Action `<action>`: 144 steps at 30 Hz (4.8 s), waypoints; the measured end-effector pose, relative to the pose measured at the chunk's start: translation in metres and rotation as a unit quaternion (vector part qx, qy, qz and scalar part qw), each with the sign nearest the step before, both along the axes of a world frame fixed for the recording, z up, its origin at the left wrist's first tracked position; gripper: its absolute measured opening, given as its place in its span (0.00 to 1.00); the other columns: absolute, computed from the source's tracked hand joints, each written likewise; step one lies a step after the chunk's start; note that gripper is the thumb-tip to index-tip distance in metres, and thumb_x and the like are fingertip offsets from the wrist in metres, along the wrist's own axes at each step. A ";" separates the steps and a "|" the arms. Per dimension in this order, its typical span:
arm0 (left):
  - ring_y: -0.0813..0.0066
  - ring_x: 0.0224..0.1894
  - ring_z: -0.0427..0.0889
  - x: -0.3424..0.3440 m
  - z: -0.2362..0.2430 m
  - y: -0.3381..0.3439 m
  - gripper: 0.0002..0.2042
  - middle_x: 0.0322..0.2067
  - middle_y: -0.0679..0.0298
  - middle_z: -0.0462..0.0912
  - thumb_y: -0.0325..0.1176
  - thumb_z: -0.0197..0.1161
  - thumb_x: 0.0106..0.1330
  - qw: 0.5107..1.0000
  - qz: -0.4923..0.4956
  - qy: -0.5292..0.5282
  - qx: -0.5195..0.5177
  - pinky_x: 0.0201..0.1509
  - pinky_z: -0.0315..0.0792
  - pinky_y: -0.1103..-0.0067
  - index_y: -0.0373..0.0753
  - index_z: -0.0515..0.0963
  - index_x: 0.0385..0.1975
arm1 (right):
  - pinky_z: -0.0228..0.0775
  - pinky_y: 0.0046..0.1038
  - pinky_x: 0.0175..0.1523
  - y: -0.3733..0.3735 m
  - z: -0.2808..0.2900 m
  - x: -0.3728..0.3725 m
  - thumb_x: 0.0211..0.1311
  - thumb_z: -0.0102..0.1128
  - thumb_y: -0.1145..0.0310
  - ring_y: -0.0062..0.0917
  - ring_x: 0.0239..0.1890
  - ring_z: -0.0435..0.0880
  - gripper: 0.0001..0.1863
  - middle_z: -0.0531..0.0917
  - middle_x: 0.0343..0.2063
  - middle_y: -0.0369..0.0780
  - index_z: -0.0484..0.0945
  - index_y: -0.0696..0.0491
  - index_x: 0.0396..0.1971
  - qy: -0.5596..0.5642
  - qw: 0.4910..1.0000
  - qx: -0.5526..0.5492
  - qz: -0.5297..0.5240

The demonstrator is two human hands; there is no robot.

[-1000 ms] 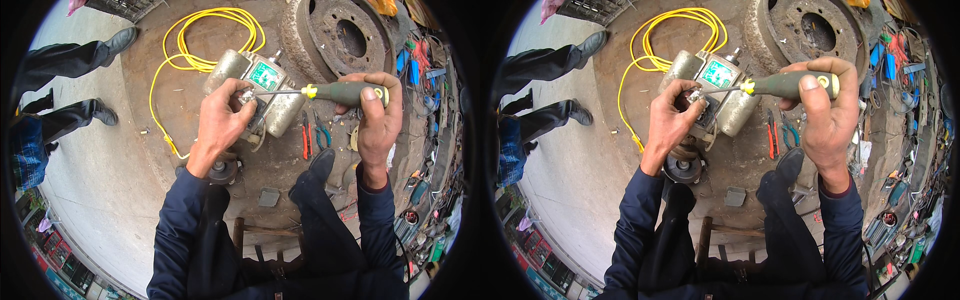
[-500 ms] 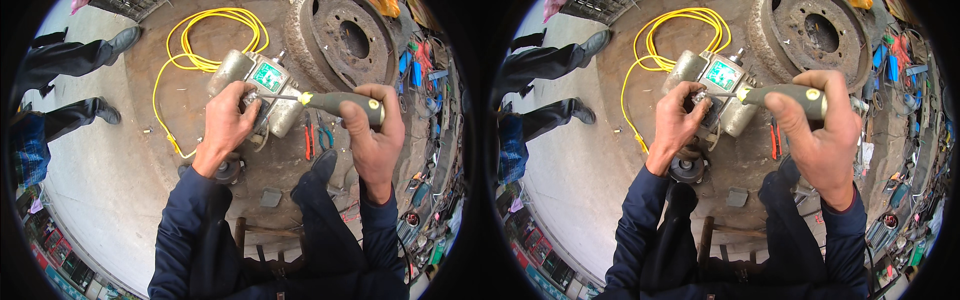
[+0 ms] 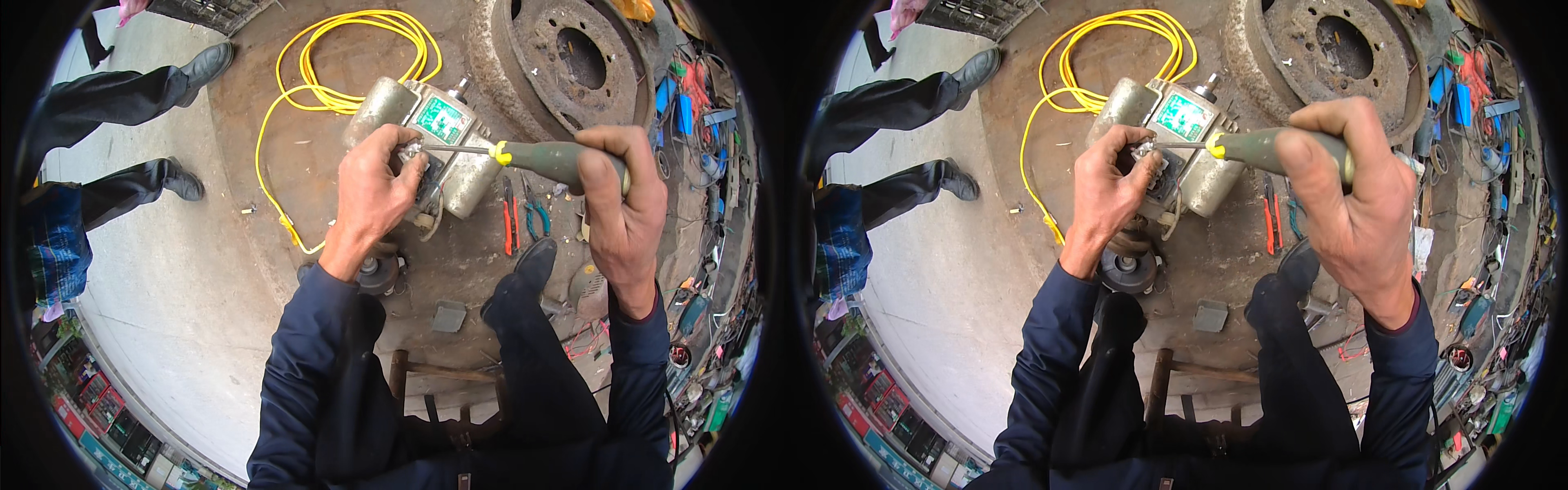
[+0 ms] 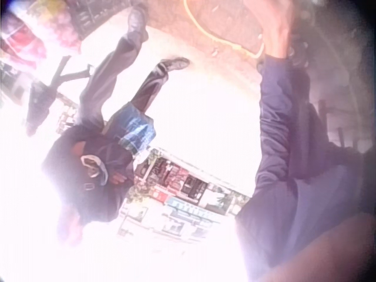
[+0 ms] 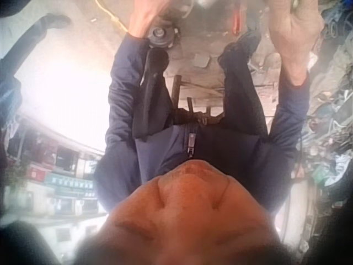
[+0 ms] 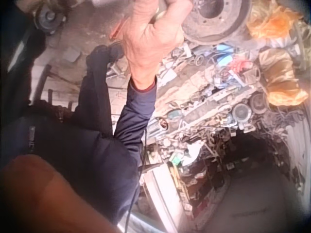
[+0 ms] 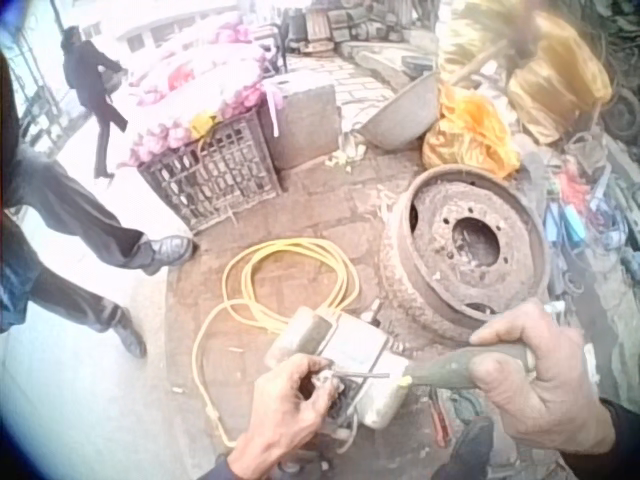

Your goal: The person uses a screwdriver and pliers to adjust and secure wires inside the terminal box of a small electric motor. They repeatedly tighten screws, strip wire ends, and reposition connections while holding the motor steady.

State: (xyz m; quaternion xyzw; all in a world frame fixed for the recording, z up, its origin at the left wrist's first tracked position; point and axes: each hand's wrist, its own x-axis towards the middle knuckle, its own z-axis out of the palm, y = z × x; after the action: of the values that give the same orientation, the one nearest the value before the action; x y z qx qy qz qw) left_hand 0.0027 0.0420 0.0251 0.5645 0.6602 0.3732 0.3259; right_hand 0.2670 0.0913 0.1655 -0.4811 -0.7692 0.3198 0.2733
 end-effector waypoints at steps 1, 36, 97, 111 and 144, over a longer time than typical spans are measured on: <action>0.82 0.30 0.79 0.000 0.000 -0.001 0.13 0.28 0.65 0.85 0.27 0.76 0.66 1.000 -0.003 0.002 0.002 0.37 0.76 0.78 0.33 0.87 0.48 | 0.76 0.26 0.42 0.001 0.002 0.000 0.77 0.73 0.60 0.20 0.36 0.84 0.17 0.87 0.36 0.41 0.81 0.58 0.50 -0.030 0.998 -0.028 -0.049; 0.85 0.31 0.77 0.000 0.005 -0.001 0.13 0.28 0.69 0.83 0.28 0.76 0.66 0.999 -0.014 -0.029 -0.032 0.38 0.75 0.80 0.33 0.86 0.49 | 0.75 0.29 0.62 0.009 0.009 0.002 0.69 0.67 0.72 0.27 0.53 0.85 0.16 0.86 0.51 0.44 0.84 0.58 0.55 -0.014 0.997 -0.065 -0.042; 0.84 0.29 0.76 0.005 0.007 -0.002 0.12 0.27 0.69 0.81 0.26 0.76 0.64 0.999 -0.001 -0.042 -0.019 0.35 0.75 0.79 0.33 0.86 0.46 | 0.73 0.30 0.63 -0.001 0.006 -0.010 0.71 0.68 0.73 0.28 0.52 0.83 0.12 0.85 0.49 0.45 0.79 0.61 0.49 0.124 0.992 0.013 0.018; 0.38 0.44 0.87 0.008 0.013 -0.007 0.14 0.42 0.46 0.86 0.26 0.71 0.63 0.999 -0.019 0.032 -0.017 0.45 0.81 0.54 0.36 0.80 0.47 | 0.77 0.45 0.39 -0.001 0.035 -0.017 0.50 0.77 0.79 0.48 0.34 0.83 0.22 0.81 0.38 0.50 0.78 0.57 0.46 -0.003 0.980 0.076 0.186; 0.69 0.31 0.88 0.008 0.007 -0.003 0.11 0.32 0.55 0.89 0.24 0.74 0.64 1.000 0.001 0.013 -0.004 0.38 0.82 0.72 0.33 0.86 0.46 | 0.79 0.35 0.45 0.004 0.026 -0.028 0.63 0.71 0.79 0.39 0.41 0.87 0.14 0.86 0.45 0.50 0.81 0.59 0.48 0.010 0.993 0.064 0.099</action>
State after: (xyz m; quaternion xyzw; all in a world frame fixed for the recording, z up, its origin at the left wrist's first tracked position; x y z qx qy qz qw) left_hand 0.0110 0.0393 0.0318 0.5674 0.6663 0.3638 0.3190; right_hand 0.2387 0.0956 0.1913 -0.3805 -0.8293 0.3000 0.2784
